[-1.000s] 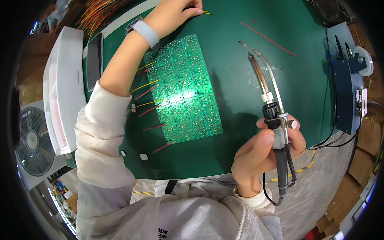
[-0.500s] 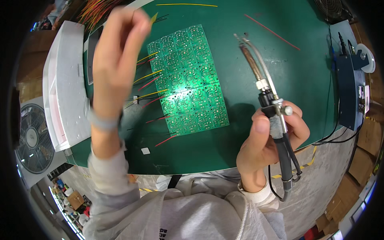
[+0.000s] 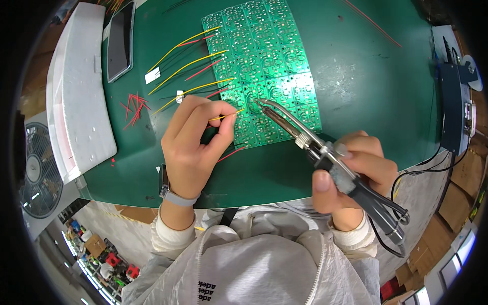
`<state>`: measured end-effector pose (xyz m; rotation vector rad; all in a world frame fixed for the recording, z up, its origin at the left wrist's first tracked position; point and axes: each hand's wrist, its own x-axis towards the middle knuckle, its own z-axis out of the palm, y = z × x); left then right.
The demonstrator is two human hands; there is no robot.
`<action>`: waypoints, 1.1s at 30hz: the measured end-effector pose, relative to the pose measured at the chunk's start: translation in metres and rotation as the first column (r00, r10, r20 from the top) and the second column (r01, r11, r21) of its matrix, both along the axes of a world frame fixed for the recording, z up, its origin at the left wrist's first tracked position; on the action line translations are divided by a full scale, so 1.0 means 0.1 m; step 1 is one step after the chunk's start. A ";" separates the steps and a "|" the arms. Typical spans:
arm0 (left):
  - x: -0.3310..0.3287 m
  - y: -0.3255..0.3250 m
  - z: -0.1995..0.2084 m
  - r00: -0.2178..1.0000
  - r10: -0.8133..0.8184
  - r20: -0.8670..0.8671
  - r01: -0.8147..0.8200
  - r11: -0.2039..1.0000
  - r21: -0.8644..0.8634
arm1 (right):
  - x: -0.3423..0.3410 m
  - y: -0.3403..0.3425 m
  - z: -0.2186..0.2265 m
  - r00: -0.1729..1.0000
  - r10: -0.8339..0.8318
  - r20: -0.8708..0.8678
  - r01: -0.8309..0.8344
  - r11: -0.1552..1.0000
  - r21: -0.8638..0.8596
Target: The person solders wires onto a circuit board using a soldering iron, retrieving wires from the table and a foam container to attach them one by one.
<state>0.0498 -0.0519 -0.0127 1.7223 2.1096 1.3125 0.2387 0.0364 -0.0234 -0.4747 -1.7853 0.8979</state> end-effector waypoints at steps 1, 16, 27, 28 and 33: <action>0.01 -0.01 0.01 0.999 0.011 0.035 -0.010 1.000 -0.023 | 0.00 -0.01 0.00 0.999 -0.003 -0.038 0.002 1.000 -0.029; -0.04 -0.01 -0.01 0.998 0.021 0.056 -0.022 1.000 0.010 | -0.06 -0.03 -0.02 0.999 0.028 0.035 -0.026 0.998 -0.058; -0.04 0.02 -0.01 0.998 -0.004 0.060 0.003 1.000 0.003 | -0.07 0.00 0.01 0.998 0.064 0.017 -0.063 0.998 -0.028; -0.04 0.02 -0.01 0.998 -0.004 0.061 0.004 1.000 0.013 | -0.08 0.00 0.01 0.998 0.065 0.018 -0.064 0.998 -0.030; -0.04 0.03 -0.02 1.000 -0.008 0.024 0.007 0.999 0.042 | -0.07 0.01 0.02 0.996 0.078 0.044 -0.077 0.997 -0.014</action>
